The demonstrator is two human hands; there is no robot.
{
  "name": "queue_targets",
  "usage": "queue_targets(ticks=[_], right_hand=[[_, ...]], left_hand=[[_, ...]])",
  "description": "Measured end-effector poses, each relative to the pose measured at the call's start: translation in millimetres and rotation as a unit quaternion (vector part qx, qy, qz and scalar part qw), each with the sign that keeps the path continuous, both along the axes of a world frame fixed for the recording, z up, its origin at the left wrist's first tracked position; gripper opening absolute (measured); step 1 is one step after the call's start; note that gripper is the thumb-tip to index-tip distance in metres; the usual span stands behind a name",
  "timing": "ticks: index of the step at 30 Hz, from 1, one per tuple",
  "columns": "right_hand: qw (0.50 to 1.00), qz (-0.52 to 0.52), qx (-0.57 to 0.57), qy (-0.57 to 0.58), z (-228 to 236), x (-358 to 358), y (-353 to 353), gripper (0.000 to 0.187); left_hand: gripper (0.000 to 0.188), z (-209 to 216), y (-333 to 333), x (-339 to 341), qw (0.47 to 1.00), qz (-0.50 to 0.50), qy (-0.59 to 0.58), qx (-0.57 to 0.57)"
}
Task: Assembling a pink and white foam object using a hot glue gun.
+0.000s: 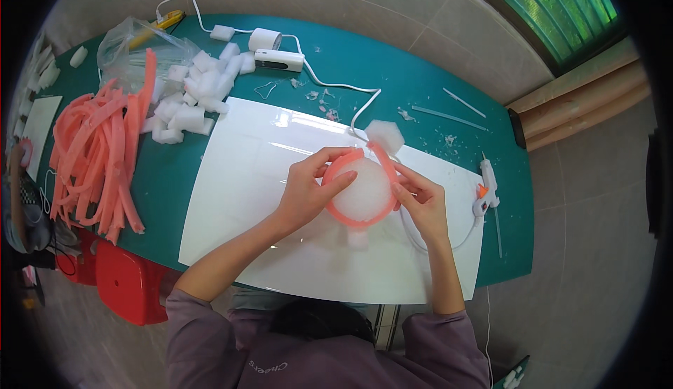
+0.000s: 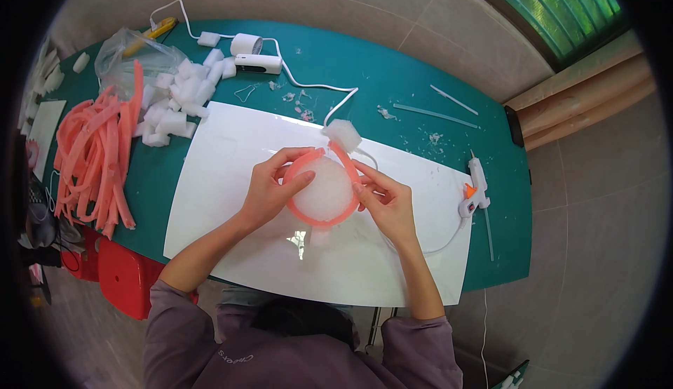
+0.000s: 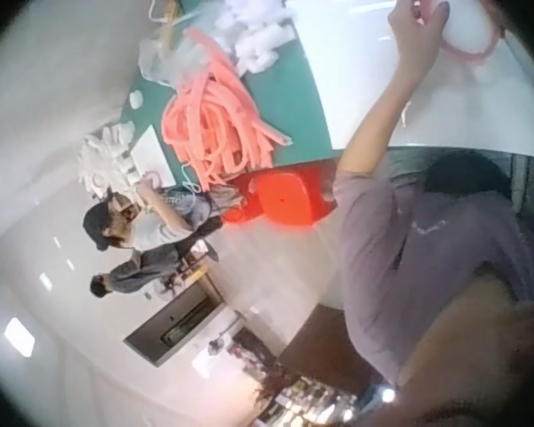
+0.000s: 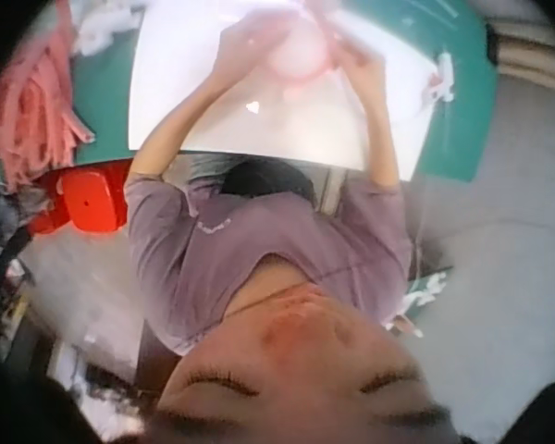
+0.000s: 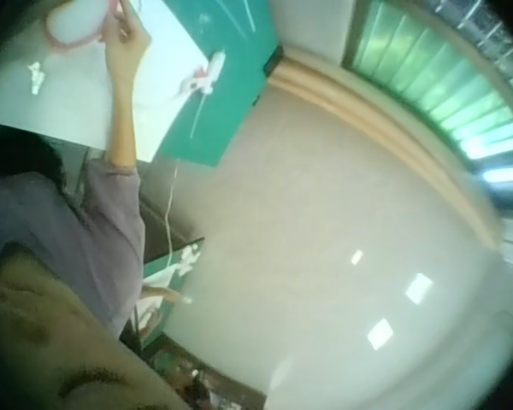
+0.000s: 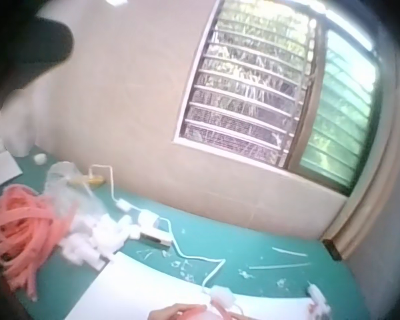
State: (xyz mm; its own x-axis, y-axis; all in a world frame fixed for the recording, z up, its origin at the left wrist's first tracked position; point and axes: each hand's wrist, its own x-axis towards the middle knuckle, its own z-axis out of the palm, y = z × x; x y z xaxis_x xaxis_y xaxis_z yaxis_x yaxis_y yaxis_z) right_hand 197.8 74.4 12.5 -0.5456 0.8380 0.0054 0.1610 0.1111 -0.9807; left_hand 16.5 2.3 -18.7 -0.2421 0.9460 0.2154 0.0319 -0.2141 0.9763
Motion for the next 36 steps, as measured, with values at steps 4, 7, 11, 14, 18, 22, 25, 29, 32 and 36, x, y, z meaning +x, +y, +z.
queue_targets(ticks=[4,7,11,14,18,22,25,29,32,36], right_hand=[[1.0,0.02,-0.018,-0.016,-9.2,6.5,3.5,0.029],[0.999,0.026,0.025,0.0,-14.5,4.7,5.6,0.028],[0.999,0.036,-0.003,-0.024,-26.8,7.9,7.8,0.027],[0.999,0.033,-0.025,-0.021,-31.1,5.3,5.3,0.028],[0.997,0.056,-0.038,-0.044,-37.7,5.9,5.8,0.028],[0.997,0.046,-0.037,-0.053,-41.5,5.7,4.6,0.026],[0.996,0.04,-0.029,-0.077,-41.3,4.3,3.5,0.024],[0.997,0.034,-0.019,-0.071,-45.4,3.2,1.8,0.024],[0.997,0.03,0.018,-0.072,-50.4,4.1,2.4,0.023],[0.996,0.029,0.037,-0.075,-53.5,3.0,2.6,0.021]], left_hand=[[0.032,-5.3,1.8,1.9,0.999,-0.011,0.027,-0.023],[0.031,-17.2,5.0,5.2,0.999,0.001,0.045,-0.026],[0.029,-23.8,5.8,6.2,0.984,0.055,0.17,-0.014],[0.027,-27.8,8.7,6.0,0.984,0.03,0.175,-0.009],[0.025,-27.0,9.3,4.8,0.978,0.02,0.204,-0.042],[0.025,-21.1,8.1,8.3,0.968,0.027,0.241,-0.063],[0.024,-24.3,8.8,6.2,0.949,0.03,0.31,-0.055],[0.022,-27.0,9.8,7.4,0.938,0.032,0.345,-0.02],[0.021,-29.5,10.5,11.0,0.953,0.024,0.303,-0.019],[0.019,-28.4,13.4,8.4,0.959,0.001,0.281,-0.027]])
